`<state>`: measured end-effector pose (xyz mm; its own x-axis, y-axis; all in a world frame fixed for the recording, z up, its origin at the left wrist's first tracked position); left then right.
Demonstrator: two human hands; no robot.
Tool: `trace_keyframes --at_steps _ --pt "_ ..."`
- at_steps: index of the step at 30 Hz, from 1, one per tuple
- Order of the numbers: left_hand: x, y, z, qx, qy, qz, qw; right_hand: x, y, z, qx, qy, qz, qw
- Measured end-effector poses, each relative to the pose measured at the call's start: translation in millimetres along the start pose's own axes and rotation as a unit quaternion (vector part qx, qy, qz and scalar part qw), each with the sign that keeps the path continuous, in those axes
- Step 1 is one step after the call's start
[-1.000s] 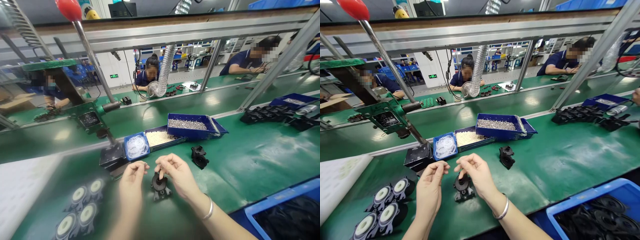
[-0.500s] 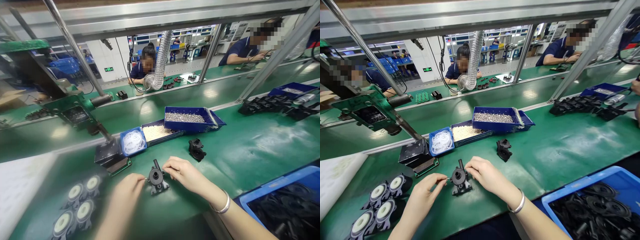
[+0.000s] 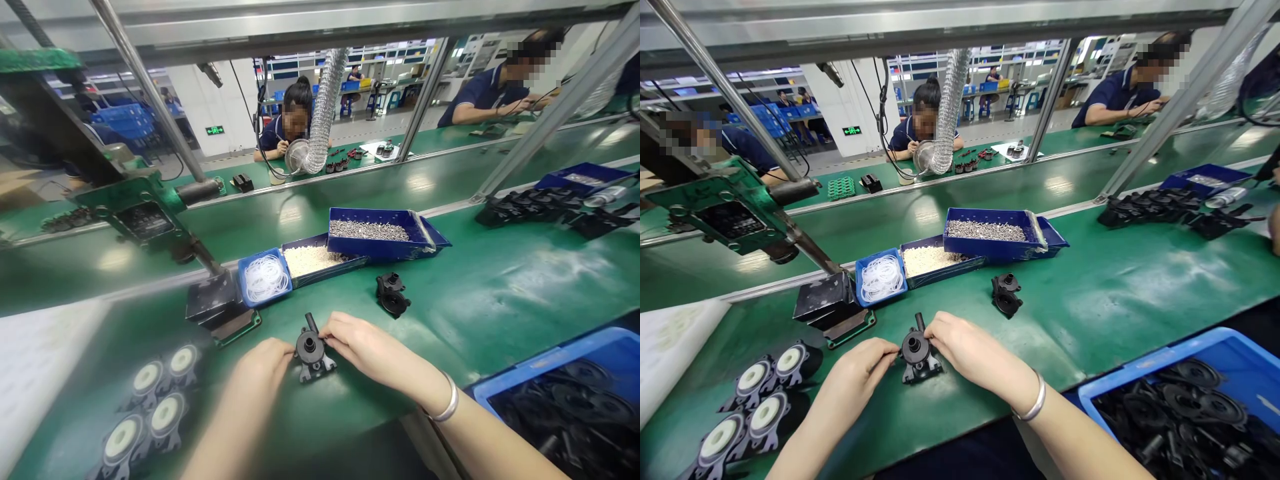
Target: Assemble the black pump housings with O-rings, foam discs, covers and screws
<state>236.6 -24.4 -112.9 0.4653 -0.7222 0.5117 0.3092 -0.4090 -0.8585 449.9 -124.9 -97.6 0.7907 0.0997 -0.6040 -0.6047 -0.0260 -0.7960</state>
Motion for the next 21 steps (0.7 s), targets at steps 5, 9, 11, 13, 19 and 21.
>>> trace_keyframes --at_steps 5,9,11,13,19,21 --pt "-4.3 -1.3 -1.8 0.003 -0.034 -0.047 0.998 0.1 -0.7 1.0 0.000 0.003 0.000 1.000" --pt "-1.9 -9.5 -2.1 0.031 -0.088 -0.108 0.990 0.3 -4.4 -0.5 0.008 0.012 0.011 1.000" --pt "0.7 -12.0 -0.5 0.014 -0.108 -0.144 0.984 1.4 -4.1 -1.3 0.016 0.019 0.021 0.999" --pt "2.5 -12.1 1.7 -0.007 -0.122 -0.178 0.977 2.8 -1.5 -2.3 0.021 0.023 0.031 0.999" --pt "1.6 -7.9 6.2 -0.019 -0.155 -0.220 0.963 5.9 8.2 -5.7 0.029 0.013 0.061 0.998" --pt "1.3 -7.5 7.0 -0.015 -0.161 -0.222 0.961 7.2 9.1 -6.3 0.036 0.014 0.063 0.997"
Point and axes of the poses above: each hand's wrist, its own z-axis towards the middle knuckle, its own y-axis out of the palm, x = y × z, the point moved 1 cm from there along z, towards the middle knuckle, and after that the axes turned 1 degree about -x, right-handed, at the moved point
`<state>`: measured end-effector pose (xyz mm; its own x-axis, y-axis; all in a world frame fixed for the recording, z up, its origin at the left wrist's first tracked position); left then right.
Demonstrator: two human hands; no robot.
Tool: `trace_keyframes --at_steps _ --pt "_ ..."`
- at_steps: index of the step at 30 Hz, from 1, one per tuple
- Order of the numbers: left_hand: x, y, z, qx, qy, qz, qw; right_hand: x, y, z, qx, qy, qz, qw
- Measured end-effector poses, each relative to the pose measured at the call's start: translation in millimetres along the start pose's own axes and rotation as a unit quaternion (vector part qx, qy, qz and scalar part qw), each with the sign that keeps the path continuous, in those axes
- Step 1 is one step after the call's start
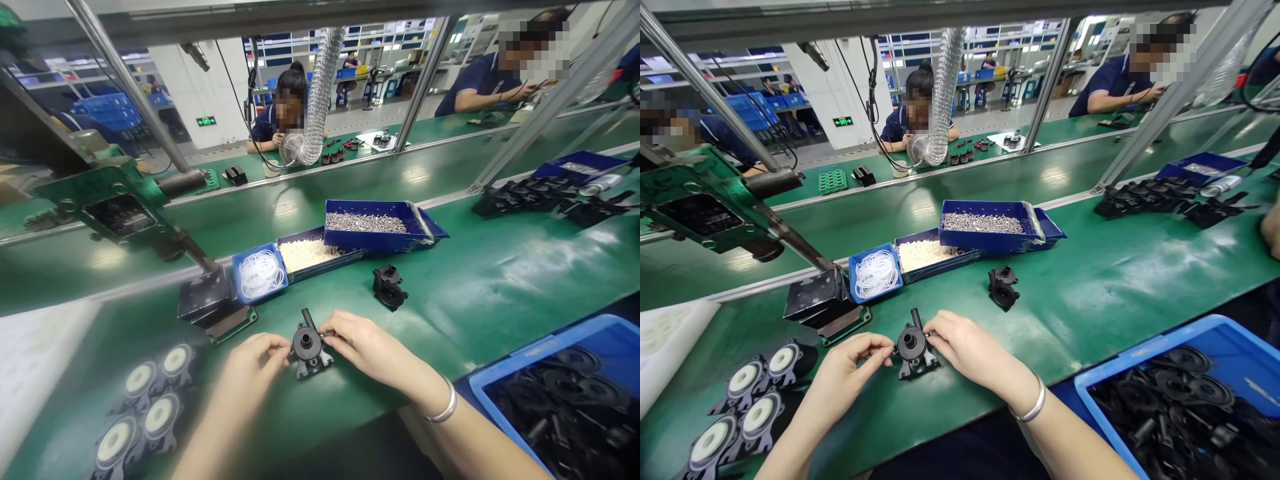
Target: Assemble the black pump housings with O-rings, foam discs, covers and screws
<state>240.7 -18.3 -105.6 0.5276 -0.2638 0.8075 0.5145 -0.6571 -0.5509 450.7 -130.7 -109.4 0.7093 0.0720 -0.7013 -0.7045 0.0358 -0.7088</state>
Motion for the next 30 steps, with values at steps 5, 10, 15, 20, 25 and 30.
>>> trace_keyframes --at_steps 5,10,15,20,25,30 --pt "-1.9 2.6 1.9 -0.016 -0.042 -0.081 0.996 4.8 -0.1 -1.6 0.012 0.006 0.003 1.000" --pt "-0.6 2.9 1.6 -0.014 -0.040 -0.052 0.998 8.4 -1.5 -4.1 0.019 0.014 0.002 1.000" --pt "5.7 -1.4 -1.4 -0.001 0.006 0.059 0.998 10.8 -3.9 -5.9 0.030 0.015 0.011 0.999" --pt "6.5 -1.4 -1.5 -0.009 0.032 0.121 0.992 15.4 -4.6 -6.2 0.039 0.012 0.014 0.999" --pt "10.1 4.5 -1.3 -0.031 0.131 0.214 0.967 17.5 -3.8 -6.0 0.050 0.006 0.014 0.999" --pt "12.8 1.5 3.2 -0.033 0.034 0.158 0.986 16.4 -21.4 -2.1 0.073 -0.011 -0.015 0.997"
Point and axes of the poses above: each hand's wrist, its own z-axis towards the middle knuckle, its own y-axis out of the palm, x = y × z, the point moved 1 cm from there along z, towards the middle knuckle, and after that the axes turned 1 degree about -x, right-handed, at the moved point
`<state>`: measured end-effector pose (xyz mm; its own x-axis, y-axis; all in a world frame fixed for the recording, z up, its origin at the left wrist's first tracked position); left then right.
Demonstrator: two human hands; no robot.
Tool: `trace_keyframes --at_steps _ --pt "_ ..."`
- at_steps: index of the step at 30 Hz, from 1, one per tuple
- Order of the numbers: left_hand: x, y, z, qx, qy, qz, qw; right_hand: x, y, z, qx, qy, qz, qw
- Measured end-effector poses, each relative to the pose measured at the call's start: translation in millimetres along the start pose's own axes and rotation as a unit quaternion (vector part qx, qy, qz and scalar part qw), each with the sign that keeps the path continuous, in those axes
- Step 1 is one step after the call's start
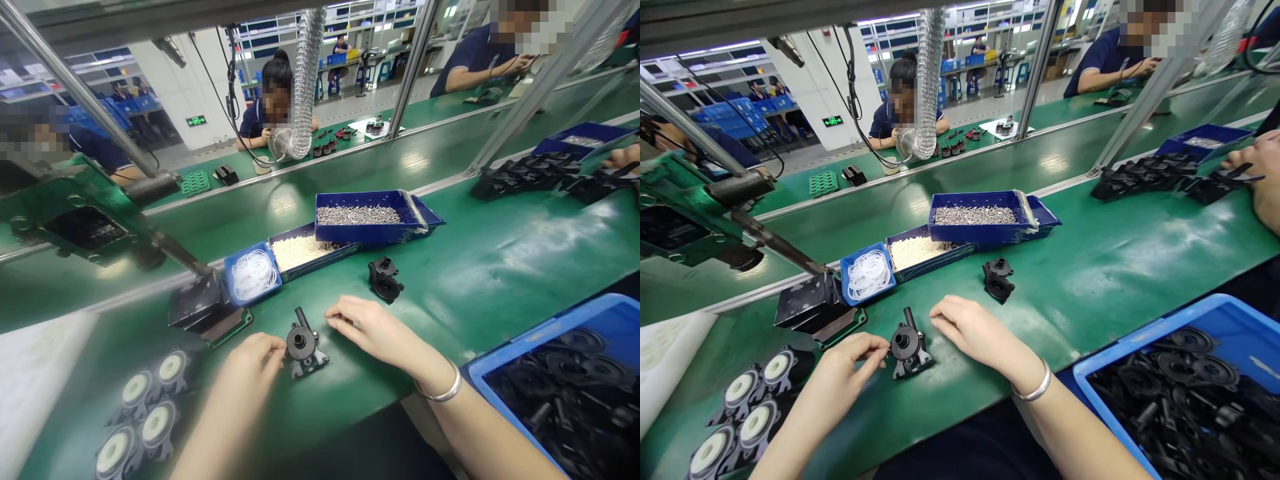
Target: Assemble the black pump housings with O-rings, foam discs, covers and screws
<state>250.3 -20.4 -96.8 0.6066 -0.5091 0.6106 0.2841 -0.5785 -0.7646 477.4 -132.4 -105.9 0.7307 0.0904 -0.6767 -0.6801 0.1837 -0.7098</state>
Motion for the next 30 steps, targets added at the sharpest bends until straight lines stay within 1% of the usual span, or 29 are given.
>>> trace_keyframes --at_steps 2,3,5,6,7,8,9,11,12,15,18,20,22,26,30 --pt "-2.0 -2.1 2.9 -0.016 -0.049 -0.052 0.997 2.8 -18.9 10.7 0.054 -0.017 -0.034 0.998" --pt "-2.7 -2.7 4.2 -0.021 -0.059 -0.067 0.996 5.6 -30.9 18.6 0.093 -0.025 -0.056 0.994" --pt "-2.8 -2.8 5.3 -0.024 -0.054 -0.071 0.996 14.9 -57.4 39.5 0.168 -0.026 -0.112 0.979" --pt "-2.2 -2.6 4.8 -0.022 -0.047 -0.066 0.996 21.6 -70.7 52.2 0.190 -0.007 -0.150 0.970" --pt "-1.4 -2.6 3.5 -0.018 -0.044 -0.058 0.997 29.8 -83.5 66.0 0.198 0.029 -0.192 0.961" --pt "-0.7 -2.9 1.4 -0.011 -0.047 -0.052 0.997 39.3 -95.2 80.2 0.189 0.082 -0.233 0.950" --pt "-0.3 -3.8 -1.3 -0.003 -0.055 -0.050 0.997 49.7 -105.5 94.2 0.161 0.144 -0.266 0.940" --pt "-1.4 -7.4 -7.2 0.012 -0.069 -0.049 0.996 69.8 -121.3 119.5 0.112 0.217 -0.285 0.927" --pt "-2.8 -9.8 -9.4 0.023 -0.069 -0.046 0.996 78.8 -126.5 129.8 0.085 0.241 -0.285 0.924" --pt "-8.0 -15.9 -9.0 0.075 -0.037 -0.020 0.996 97.1 -133.2 148.3 0.028 0.273 -0.275 0.921" --pt "-8.3 -13.1 4.4 0.121 0.040 -0.010 0.992 102.2 -131.9 149.9 0.020 0.272 -0.266 0.924" --pt "-5.5 -6.6 17.4 0.131 0.109 -0.016 0.985 102.1 -130.2 146.0 0.036 0.260 -0.257 0.930" --pt "-3.2 0.5 29.6 0.131 0.160 -0.014 0.978 102.2 -129.1 141.6 0.061 0.247 -0.242 0.936" --pt "-5.0 8.0 43.1 0.129 0.193 0.014 0.973 105.2 -127.5 136.7 0.117 0.234 -0.201 0.944" --pt "-8.8 3.4 41.1 0.112 0.241 0.030 0.964 104.7 -125.7 135.4 0.187 0.238 -0.133 0.944"
Point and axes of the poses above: each hand's wrist, its own z-axis towards the middle knuckle, its own y-axis out of the palm, x = y × z, the point moved 1 cm from there along z, towards the middle knuckle, and after that the axes turned 1 degree about -x, right-handed, at the moved point
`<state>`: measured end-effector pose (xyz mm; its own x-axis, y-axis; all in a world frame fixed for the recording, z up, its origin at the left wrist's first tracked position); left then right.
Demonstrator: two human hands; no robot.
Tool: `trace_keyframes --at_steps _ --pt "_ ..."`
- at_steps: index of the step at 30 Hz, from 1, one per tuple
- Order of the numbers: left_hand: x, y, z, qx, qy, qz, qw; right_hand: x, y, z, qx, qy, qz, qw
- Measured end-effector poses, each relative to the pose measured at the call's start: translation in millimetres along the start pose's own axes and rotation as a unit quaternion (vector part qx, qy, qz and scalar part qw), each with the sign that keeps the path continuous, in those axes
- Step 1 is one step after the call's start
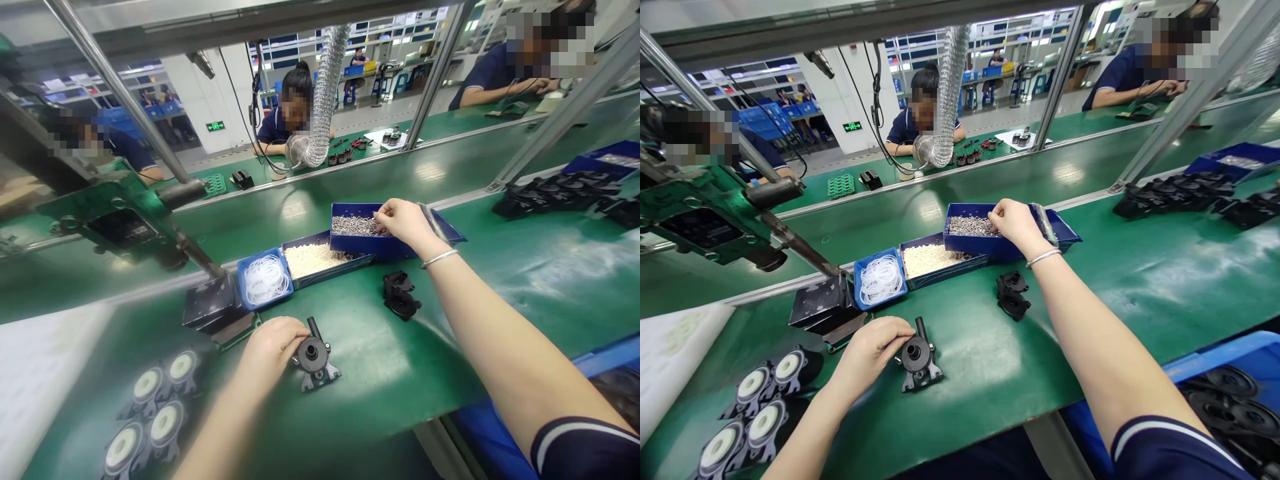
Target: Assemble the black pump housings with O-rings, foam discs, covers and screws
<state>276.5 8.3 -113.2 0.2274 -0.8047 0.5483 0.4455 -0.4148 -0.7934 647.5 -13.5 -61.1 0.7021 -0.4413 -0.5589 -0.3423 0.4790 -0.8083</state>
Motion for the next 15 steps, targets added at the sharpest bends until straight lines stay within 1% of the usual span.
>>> trace_keyframes --at_steps 2,3,5,6,7,8,9,11,13,15 --pt "1.2 -6.0 -3.5 -0.007 -0.002 -0.002 1.000 -3.9 -2.2 -3.1 0.026 0.007 0.034 0.999" --pt "2.2 -9.1 -6.0 -0.002 -0.018 -0.005 1.000 -7.0 -4.3 -5.8 0.040 0.006 0.048 0.998" --pt "4.5 -13.5 -12.9 0.028 -0.067 -0.017 0.997 -15.9 -10.0 -15.0 0.065 -0.011 0.081 0.995" --pt "5.6 -14.0 -17.4 0.046 -0.088 -0.026 0.995 -21.7 -13.0 -21.9 0.065 -0.028 0.105 0.992" --pt "6.6 -13.0 -22.6 0.061 -0.100 -0.035 0.993 -28.5 -15.7 -30.7 0.051 -0.050 0.134 0.988" --pt "7.5 -10.4 -28.1 0.069 -0.099 -0.041 0.992 -36.1 -18.0 -41.3 0.026 -0.077 0.166 0.983" --pt "8.1 -6.5 -33.8 0.076 -0.086 -0.043 0.992 -44.1 -19.6 -53.7 -0.012 -0.105 0.193 0.975" --pt "8.8 3.4 -45.0 0.094 -0.044 -0.023 0.994 -60.2 -20.6 -82.9 -0.099 -0.165 0.215 0.957" --pt "8.4 13.3 -53.9 0.117 -0.010 0.022 0.993 -73.5 -18.0 -115.3 -0.171 -0.239 0.184 0.938" --pt "7.4 20.6 -59.2 0.137 0.001 0.062 0.989 -82.3 -11.0 -147.3 -0.227 -0.319 0.143 0.909"
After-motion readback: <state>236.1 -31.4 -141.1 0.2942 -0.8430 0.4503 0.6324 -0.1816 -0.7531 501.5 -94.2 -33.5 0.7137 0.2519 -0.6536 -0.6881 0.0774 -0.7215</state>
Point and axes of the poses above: each hand's wrist, its own z-axis towards the middle knuckle, its own y-axis out of the palm, x = y × z, the point moved 1 cm from there along z, towards the middle knuckle, and after that the axes turned 1 degree about -x, right-handed, at the moved point
